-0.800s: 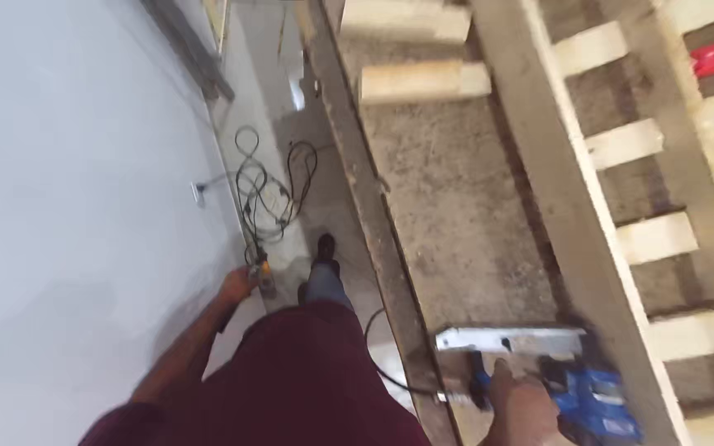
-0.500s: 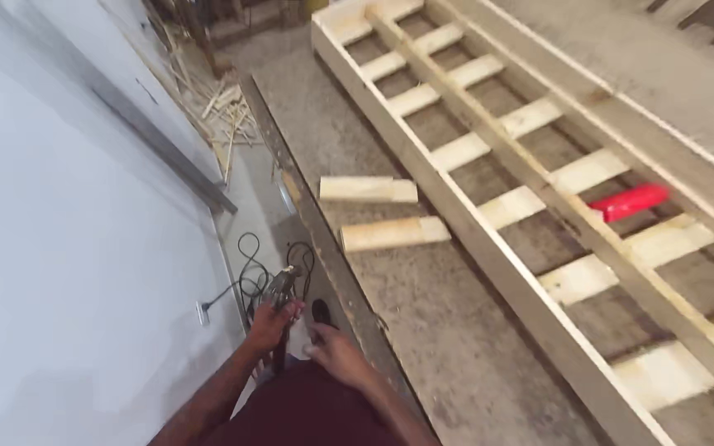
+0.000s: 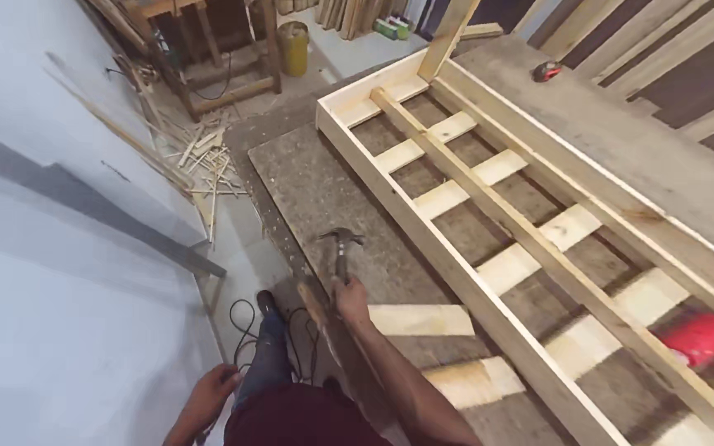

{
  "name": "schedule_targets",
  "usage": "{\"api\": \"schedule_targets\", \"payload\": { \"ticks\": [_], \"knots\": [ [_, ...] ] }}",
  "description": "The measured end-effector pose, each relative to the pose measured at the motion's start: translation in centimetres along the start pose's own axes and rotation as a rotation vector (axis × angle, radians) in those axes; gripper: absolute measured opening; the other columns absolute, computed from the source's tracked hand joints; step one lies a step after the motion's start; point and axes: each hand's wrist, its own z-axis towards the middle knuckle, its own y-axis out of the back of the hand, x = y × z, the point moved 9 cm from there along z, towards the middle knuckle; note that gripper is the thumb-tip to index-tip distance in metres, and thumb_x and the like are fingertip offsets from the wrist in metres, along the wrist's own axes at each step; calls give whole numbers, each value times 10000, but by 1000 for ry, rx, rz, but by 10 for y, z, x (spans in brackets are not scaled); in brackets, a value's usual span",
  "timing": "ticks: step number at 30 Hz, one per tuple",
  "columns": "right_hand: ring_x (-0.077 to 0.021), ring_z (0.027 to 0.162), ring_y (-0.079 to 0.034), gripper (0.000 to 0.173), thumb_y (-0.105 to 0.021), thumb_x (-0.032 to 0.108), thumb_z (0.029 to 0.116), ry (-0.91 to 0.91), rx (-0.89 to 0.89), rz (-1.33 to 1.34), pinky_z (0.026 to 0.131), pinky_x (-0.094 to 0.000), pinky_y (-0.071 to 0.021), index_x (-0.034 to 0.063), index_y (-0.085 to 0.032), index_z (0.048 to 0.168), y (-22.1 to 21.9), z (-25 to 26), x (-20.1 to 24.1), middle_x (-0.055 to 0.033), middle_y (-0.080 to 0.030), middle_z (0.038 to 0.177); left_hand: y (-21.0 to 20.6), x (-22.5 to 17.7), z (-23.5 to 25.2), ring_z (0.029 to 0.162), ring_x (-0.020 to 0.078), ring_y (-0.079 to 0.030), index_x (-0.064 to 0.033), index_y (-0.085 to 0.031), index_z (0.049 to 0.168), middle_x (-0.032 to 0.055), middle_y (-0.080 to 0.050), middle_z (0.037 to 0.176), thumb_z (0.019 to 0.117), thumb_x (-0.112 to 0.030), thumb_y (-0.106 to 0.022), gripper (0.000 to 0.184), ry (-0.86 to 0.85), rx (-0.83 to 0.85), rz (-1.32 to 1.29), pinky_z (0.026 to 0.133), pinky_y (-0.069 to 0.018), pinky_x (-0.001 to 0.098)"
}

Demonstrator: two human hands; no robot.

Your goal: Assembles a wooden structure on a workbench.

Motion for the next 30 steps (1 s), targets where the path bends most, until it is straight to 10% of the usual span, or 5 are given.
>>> {"api": "schedule_targets", "payload": {
  "ticks": [3, 7, 16, 21, 30],
  "knots": [
    [-342, 973, -715, 583, -486, 441, 1062, 54, 193, -380, 879, -564, -577, 51, -435, 1493, -66, 24, 41, -189, -707, 1079, 82, 5, 69, 1034, 296, -722, -17, -640, 1311, 172, -731, 1144, 1014, -324, -649, 427, 99, -7, 29, 963, -567, 525],
    [-352, 1043, -702, 396, -548, 432, 1047, 389, 815, -580, 917, -605, -540, 112, -736, 1187, -206, 7, 115, -161, -738, 1086, 200, -92, 154, 1126, 295, -694, -64, -614, 1376, 145, -709, 1241, 1014, -378, -633, 480, 23, 8, 293, 1020, -532, 554],
    [-302, 1129, -689, 427, -615, 326, 1014, 132, -178, -415, 989, -543, -549, 90, -630, 1369, -67, 264, 325, -145, -696, 1260, 362, -335, 356, 1205, 313, -661, -67, -557, 1445, 165, -659, 1340, 1035, -358, -608, 506, -307, 89, 560, 1066, -503, 552],
    [-432, 1384, -484, 702, -438, 574, 1037, -17, -713, -510, 1127, -613, -404, 30, -484, 1478, 64, 425, 355, -267, -486, 1500, 425, -328, 453, 1226, 336, -643, -87, -554, 1454, 174, -650, 1346, 1037, -397, -588, 521, -153, 161, 698, 1074, -486, 579],
    [-477, 1102, -640, 743, -265, 628, 1059, -291, -624, -544, 914, -695, -483, 19, -671, 1184, 66, 505, 361, -290, -664, 1154, 548, -298, 567, 1192, 368, -661, -69, -600, 1392, 191, -687, 1272, 1035, -412, -591, 495, 185, 289, 832, 1044, -501, 604]
  ]
}}
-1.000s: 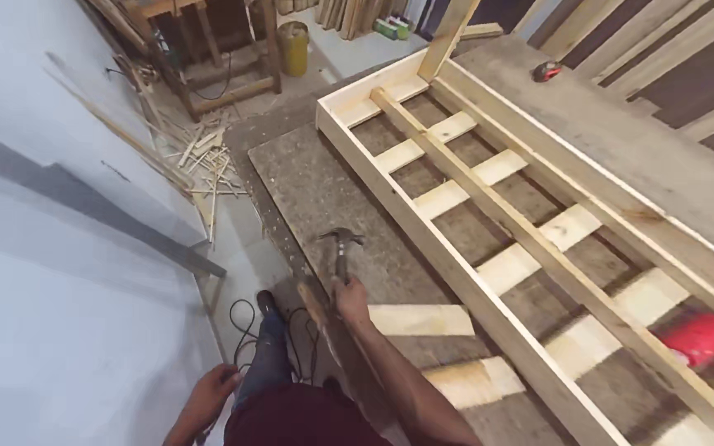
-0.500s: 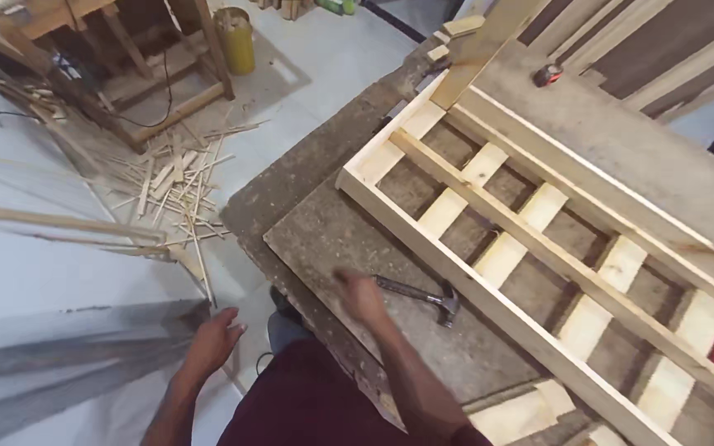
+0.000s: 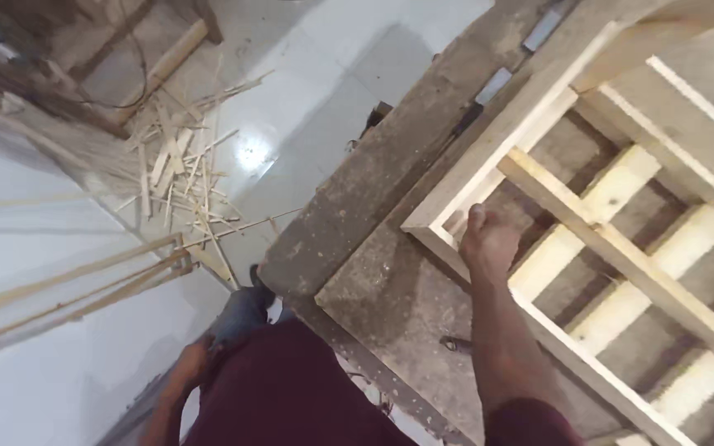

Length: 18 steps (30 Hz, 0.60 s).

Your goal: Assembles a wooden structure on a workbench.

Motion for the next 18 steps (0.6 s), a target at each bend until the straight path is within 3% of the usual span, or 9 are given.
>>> {"api": "schedule_targets", "payload": {
  "ticks": [3, 8, 11, 14, 18],
  "knots": [
    [-456, 1011, -673, 771, -247, 660, 1045, -89, -37, -10, 854, -682, -504, 31, -690, 1100, 4, -5, -7, -261, -694, 1022, 56, -23, 41, 1168, 370, -672, -77, -624, 1367, 191, -704, 1232, 1026, -409, -610, 476, -86, 33, 90, 1027, -507, 616],
    [-458, 1009, -691, 819, -208, 731, 1010, -272, 58, -9, 825, -717, -502, 102, -717, 1132, -12, 0, -21, -216, -732, 1037, 186, -102, 126, 1150, 362, -678, -73, -634, 1355, 183, -708, 1218, 1041, -359, -585, 428, -317, 49, 336, 1028, -507, 610],
    [-485, 1004, -683, 800, -245, 752, 999, -339, 80, -18, 813, -750, -490, 124, -716, 1151, -16, -2, -25, -221, -730, 1041, 267, -149, 186, 1147, 335, -684, -78, -625, 1371, 165, -714, 1215, 1041, -345, -594, 425, -372, 34, 416, 1032, -514, 588],
    [-480, 978, -682, 794, -262, 757, 995, -484, 41, -11, 791, -751, -484, 119, -728, 1077, -15, -4, -28, -224, -723, 1005, 338, -205, 233, 1102, 330, -699, -83, -648, 1330, 162, -725, 1170, 1044, -322, -595, 377, -437, -36, 463, 1002, -528, 592],
    [-445, 978, -686, 837, -245, 784, 978, -707, -88, 46, 800, -718, -498, 99, -724, 1029, -7, -11, -25, -212, -722, 1001, 381, -316, 251, 1061, 303, -714, -86, -669, 1298, 148, -736, 1137, 1055, -341, -574, 364, -632, -46, 496, 977, -544, 587]
  ]
}}
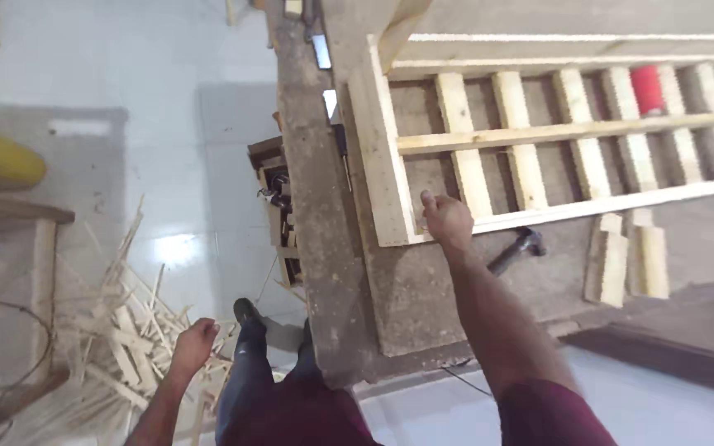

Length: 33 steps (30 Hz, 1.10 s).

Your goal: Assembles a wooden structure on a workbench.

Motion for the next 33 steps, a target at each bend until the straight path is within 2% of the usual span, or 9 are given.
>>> {"api": "schedule_targets", "payload": {
  "ticks": [3, 5, 10, 13, 16, 20, 24, 29, 33],
  "knots": [
    [-413, 1033, -688, 649, -402, 660, 1019, -96, -24, 98, 872, -679, -517, 112, -722, 1158, 6, -7, 4, -202, -724, 1074, 46, -82, 58, 1012, 271, -724, -83, -696, 1241, 125, -747, 1087, 1058, -303, -576, 310, -192, -75, -83, 955, -561, 559],
    [-365, 1011, -699, 537, -470, 603, 1019, -150, -18, 152, 867, -640, -540, 154, -727, 1162, 10, -11, -6, -155, -734, 1056, 68, -161, 95, 999, 279, -724, -43, -681, 1247, 145, -743, 1089, 1053, -269, -574, 316, -334, -111, -186, 947, -567, 556],
    [-293, 963, -712, 563, -419, 636, 1020, -128, -54, 180, 843, -576, -561, 183, -745, 1097, 10, 1, -17, -86, -742, 991, 115, -378, 183, 972, 257, -713, 10, -563, 1366, 192, -684, 1187, 1043, -267, -585, 426, -590, -165, -392, 883, -600, 476],
    [-292, 987, -702, 597, -376, 649, 1017, -105, -2, 155, 837, -575, -550, 169, -728, 1063, 5, 9, -18, -91, -732, 1003, 135, -480, 257, 1061, 301, -687, -36, -538, 1418, 209, -646, 1276, 1025, -385, -572, 527, -561, -207, -308, 942, -564, 535],
    [-295, 972, -703, 580, -390, 643, 1009, -105, 34, 160, 808, -571, -554, 165, -716, 1053, 1, 11, -21, -92, -726, 987, 138, -551, 307, 1166, 352, -643, -45, -538, 1430, 230, -615, 1343, 1029, -460, -496, 579, -449, -234, -188, 997, -506, 588],
    [-294, 936, -705, 606, -400, 672, 998, -89, 46, 176, 760, -566, -552, 152, -708, 1039, -3, 15, -22, -92, -721, 956, 133, -593, 334, 1264, 325, -591, 18, -489, 1463, 235, -565, 1419, 996, -418, -565, 643, -386, -309, -123, 1061, -482, 515],
    [-284, 932, -707, 659, -372, 715, 988, -77, 67, 197, 756, -555, -556, 150, -706, 1051, -2, 15, -22, -87, -720, 954, 126, -610, 309, 1408, 326, -478, 46, -464, 1475, 252, -494, 1501, 960, -300, -655, 649, -342, -346, -16, 1160, -395, 475],
    [-289, 937, -708, 710, -357, 744, 980, -64, 87, 211, 756, -550, -558, 130, -703, 1073, -2, 14, -21, -97, -720, 964, 129, -611, 324, 1411, 325, -489, 44, -518, 1440, 244, -526, 1482, 938, -361, -668, 663, -271, -438, 124, 1168, -398, 470],
    [-289, 948, -708, 725, -339, 739, 988, -43, 80, 213, 766, -542, -558, 120, -705, 1076, -3, 14, -20, -99, -723, 974, 129, -605, 306, 1347, 285, -546, 36, -465, 1477, 221, -528, 1480, 914, -216, -701, 660, -287, -361, -65, 1114, -458, 425]
  ]
}}
